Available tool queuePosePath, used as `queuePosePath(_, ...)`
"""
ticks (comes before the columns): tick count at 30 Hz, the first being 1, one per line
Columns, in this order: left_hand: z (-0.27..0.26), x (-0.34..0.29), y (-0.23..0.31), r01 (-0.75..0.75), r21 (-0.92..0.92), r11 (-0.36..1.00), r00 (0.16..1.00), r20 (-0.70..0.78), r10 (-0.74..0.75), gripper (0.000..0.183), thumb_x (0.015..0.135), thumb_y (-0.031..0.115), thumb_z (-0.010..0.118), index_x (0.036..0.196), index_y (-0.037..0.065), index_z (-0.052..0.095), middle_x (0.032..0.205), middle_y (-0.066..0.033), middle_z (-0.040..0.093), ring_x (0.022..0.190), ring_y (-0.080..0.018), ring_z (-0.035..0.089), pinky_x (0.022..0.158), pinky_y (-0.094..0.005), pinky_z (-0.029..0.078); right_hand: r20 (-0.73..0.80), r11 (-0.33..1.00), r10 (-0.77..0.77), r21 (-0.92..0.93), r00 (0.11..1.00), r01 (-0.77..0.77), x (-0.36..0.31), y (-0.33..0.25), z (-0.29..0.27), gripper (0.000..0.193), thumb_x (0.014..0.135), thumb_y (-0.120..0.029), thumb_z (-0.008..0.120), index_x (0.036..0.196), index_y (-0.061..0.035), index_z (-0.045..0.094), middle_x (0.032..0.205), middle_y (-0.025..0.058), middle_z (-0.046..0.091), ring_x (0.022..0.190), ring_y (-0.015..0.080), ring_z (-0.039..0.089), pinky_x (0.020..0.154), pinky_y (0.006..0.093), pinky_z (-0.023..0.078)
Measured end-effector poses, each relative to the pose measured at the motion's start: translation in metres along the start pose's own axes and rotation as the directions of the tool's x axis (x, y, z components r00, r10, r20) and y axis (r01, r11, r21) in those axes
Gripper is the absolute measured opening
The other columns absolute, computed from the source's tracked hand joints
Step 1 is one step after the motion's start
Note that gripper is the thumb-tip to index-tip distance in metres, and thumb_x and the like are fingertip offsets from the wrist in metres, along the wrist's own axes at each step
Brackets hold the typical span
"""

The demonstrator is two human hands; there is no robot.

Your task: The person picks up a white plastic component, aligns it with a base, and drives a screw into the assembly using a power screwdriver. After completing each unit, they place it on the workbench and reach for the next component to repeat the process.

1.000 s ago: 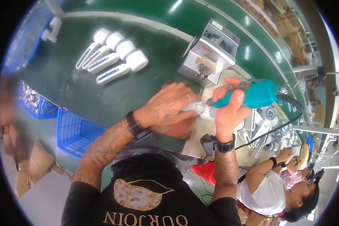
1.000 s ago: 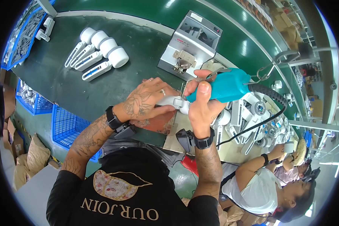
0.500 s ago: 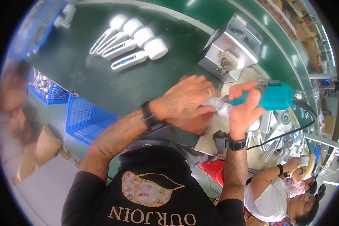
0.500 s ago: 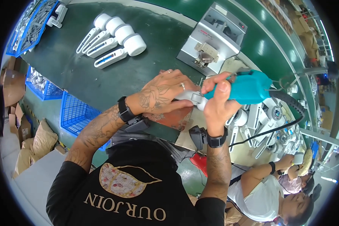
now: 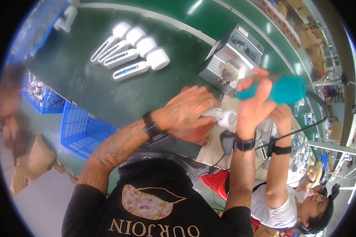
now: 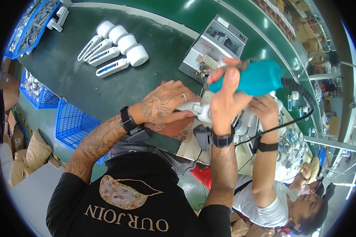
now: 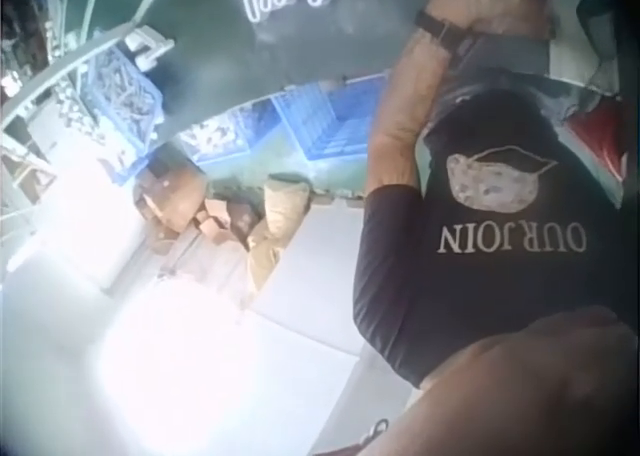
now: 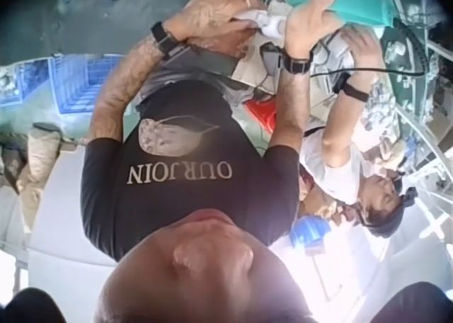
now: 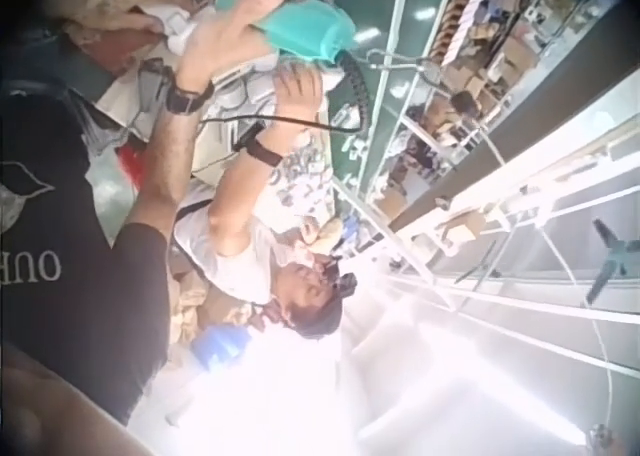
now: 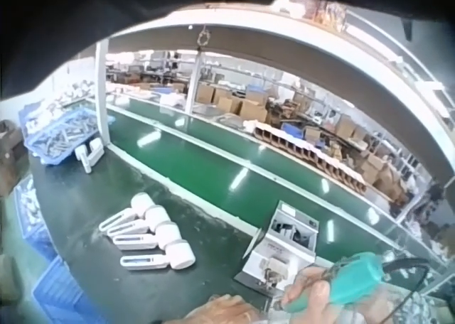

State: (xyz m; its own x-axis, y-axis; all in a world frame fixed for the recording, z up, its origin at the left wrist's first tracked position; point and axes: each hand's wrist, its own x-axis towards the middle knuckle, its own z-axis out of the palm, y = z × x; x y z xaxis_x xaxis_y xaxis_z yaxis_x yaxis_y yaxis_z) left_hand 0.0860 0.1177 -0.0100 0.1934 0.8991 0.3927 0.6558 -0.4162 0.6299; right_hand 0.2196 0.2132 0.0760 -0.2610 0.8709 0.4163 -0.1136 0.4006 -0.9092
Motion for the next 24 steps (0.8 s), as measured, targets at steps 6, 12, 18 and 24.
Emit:
queuePosePath(6, -0.002, 0.001, 0.002, -0.049, -0.007, 0.999, 0.996, -0.073, 0.048, 0.036, 0.087, 0.032, 0.071, 0.112, 0.009, 0.063, 0.102, -0.0086, 0.061, 0.100, -0.0278, 0.055, 0.087, -0.0415, 0.046, -0.023, 0.998, -0.067, -0.007, 0.997, 0.067, 0.038, 0.021, 0.019, 0.037, 0.106, -0.033, 0.050, 0.105, 0.0025, 0.058, 0.075, 0.0070, 0.058, 0.067, 0.0167, 0.059, 0.060, 0.0294, 0.046)
queuePosePath(12, -0.003, 0.004, 0.005, 0.002, -0.017, 1.000, 1.000, 0.016, -0.001, 0.037, 0.088, 0.035, 0.071, 0.120, 0.017, 0.066, 0.106, -0.0042, 0.063, 0.103, -0.0257, 0.056, 0.092, -0.0413, 0.046, -0.034, 0.999, -0.031, 0.036, 0.999, 0.033, 0.036, 0.034, 0.014, 0.037, 0.106, -0.034, 0.050, 0.098, 0.0019, 0.058, 0.071, 0.0077, 0.055, 0.065, 0.0180, 0.058, 0.061, 0.0304, 0.046)
queuePosePath(18, 0.003, 0.001, 0.000, 0.012, 0.049, 0.999, 0.998, -0.060, -0.009, 0.033, 0.089, 0.031, 0.069, 0.119, 0.017, 0.067, 0.107, -0.0041, 0.063, 0.102, -0.0260, 0.056, 0.089, -0.0418, 0.047, -0.033, 0.998, 0.062, 0.013, 0.998, -0.062, -0.003, -0.003, 0.002, 0.044, 0.105, -0.040, 0.051, 0.105, 0.0037, 0.057, 0.071, 0.0061, 0.053, 0.064, 0.0182, 0.055, 0.060, 0.0322, 0.046)
queuePosePath(24, 0.003, 0.002, 0.001, 0.010, 0.022, 1.000, 1.000, -0.025, -0.009, 0.030, 0.091, 0.027, 0.066, 0.119, 0.016, 0.067, 0.109, -0.0033, 0.064, 0.104, -0.0261, 0.056, 0.092, -0.0428, 0.045, 0.029, 0.991, 0.078, 0.108, 0.996, -0.081, -0.048, -0.003, -0.033, 0.057, 0.099, -0.050, 0.059, 0.110, 0.0056, 0.054, 0.070, 0.0083, 0.053, 0.061, 0.0185, 0.053, 0.059, 0.0339, 0.044)
